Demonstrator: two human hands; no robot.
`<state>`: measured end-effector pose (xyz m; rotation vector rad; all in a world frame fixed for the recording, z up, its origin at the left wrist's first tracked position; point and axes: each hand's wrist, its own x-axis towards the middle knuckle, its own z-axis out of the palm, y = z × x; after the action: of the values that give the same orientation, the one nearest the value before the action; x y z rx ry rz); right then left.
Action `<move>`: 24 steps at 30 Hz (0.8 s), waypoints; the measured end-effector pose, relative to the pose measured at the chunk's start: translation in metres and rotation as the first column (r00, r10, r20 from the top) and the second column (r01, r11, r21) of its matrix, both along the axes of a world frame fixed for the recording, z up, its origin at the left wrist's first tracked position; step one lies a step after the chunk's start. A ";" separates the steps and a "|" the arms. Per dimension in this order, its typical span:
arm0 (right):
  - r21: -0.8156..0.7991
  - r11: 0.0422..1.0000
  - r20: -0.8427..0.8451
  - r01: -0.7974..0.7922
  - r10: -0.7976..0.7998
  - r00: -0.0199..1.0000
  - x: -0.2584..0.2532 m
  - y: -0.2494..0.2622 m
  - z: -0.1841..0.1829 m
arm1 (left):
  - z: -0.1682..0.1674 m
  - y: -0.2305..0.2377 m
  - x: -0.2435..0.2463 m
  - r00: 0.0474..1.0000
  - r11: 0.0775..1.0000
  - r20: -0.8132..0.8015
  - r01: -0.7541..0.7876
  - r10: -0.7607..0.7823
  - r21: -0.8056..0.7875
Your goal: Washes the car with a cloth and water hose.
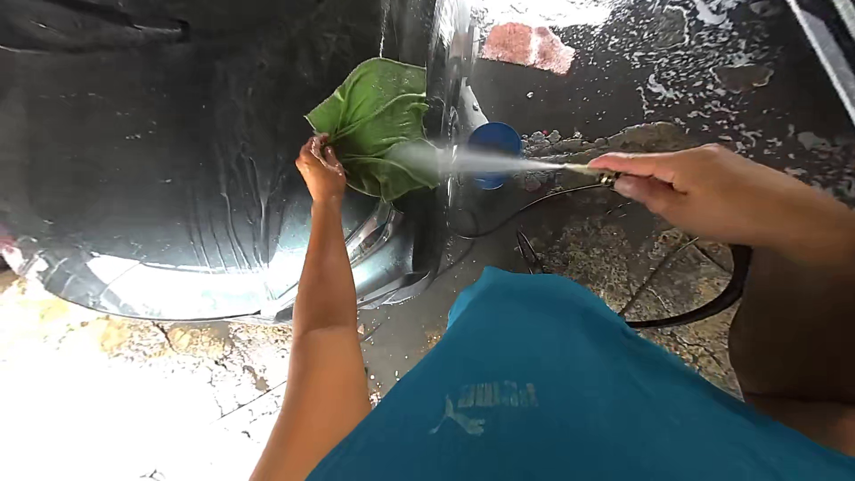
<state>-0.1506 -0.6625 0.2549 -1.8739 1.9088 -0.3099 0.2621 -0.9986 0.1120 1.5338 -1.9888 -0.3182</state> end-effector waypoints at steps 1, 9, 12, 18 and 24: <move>0.001 0.999 0.006 -0.032 0.032 0.999 0.004 0.001 0.000 | 0.000 0.001 -0.002 1.000 1.000 0.013 -0.009 0.009 0.012; -0.099 0.991 -0.045 0.091 -0.096 0.994 -0.010 -0.003 0.012 | 0.025 -0.010 0.040 0.808 0.981 -0.559 -0.182 0.187 0.066; -0.122 0.991 -0.041 0.049 -0.054 0.998 0.000 -0.008 0.020 | 0.026 -0.001 0.023 0.973 0.992 -0.193 -0.125 0.122 -0.002; -0.168 0.979 -0.042 -0.117 0.112 0.993 0.022 -0.029 0.022 | -0.024 0.006 -0.023 0.992 0.994 0.119 -0.033 0.045 -0.104; -0.108 0.987 -0.035 -0.116 0.113 0.993 -0.009 -0.032 0.024 | -0.037 0.053 -0.006 0.895 0.930 -0.316 -0.358 0.316 -0.086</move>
<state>-0.1594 -0.6942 0.2793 -2.0612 1.8267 -0.3596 0.2556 -0.9455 0.0747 1.6005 -1.4498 -0.2400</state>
